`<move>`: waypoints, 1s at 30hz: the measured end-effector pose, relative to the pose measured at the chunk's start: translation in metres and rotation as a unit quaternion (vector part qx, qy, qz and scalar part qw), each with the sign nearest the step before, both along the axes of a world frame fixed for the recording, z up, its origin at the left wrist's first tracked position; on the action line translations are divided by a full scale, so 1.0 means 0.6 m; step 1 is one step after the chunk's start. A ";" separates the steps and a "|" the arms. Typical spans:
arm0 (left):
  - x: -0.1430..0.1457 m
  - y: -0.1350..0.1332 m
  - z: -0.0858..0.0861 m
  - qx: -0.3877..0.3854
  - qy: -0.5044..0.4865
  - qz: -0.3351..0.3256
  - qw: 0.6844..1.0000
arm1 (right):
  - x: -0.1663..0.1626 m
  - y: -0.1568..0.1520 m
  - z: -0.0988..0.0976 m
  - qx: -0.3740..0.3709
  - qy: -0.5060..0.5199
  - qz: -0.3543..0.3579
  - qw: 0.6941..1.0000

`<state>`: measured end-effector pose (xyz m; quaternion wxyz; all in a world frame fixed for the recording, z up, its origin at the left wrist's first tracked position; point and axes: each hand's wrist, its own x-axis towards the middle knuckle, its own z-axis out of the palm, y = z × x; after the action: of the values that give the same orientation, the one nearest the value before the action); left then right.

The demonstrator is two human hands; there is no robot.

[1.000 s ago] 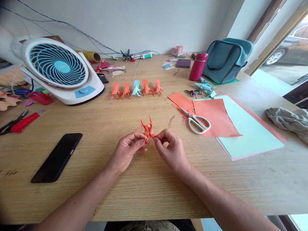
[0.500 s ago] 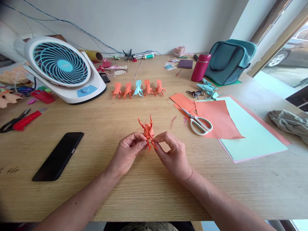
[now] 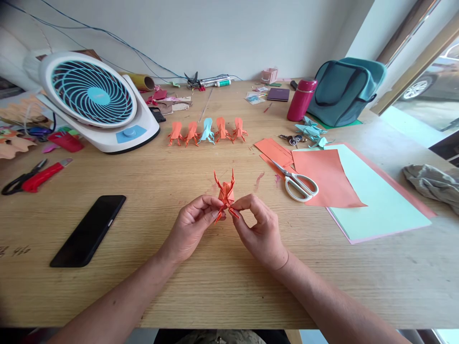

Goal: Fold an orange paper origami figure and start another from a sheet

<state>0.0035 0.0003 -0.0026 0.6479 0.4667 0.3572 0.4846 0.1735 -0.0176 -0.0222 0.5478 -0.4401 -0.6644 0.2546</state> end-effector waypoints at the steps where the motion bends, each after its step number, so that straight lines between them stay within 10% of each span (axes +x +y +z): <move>1: 0.000 0.000 0.001 0.013 0.012 0.000 1.000 | 0.000 0.001 0.000 -0.006 0.007 -0.001 1.000; 30: 0.006 -0.004 -0.009 0.022 0.011 0.014 1.000 | -0.005 0.007 -0.003 -0.100 0.081 0.045 0.991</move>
<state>0.0073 -0.0024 -0.0079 0.6266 0.4810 0.3598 0.4965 0.1706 -0.0134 -0.0243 0.5412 -0.4405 -0.6078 0.3791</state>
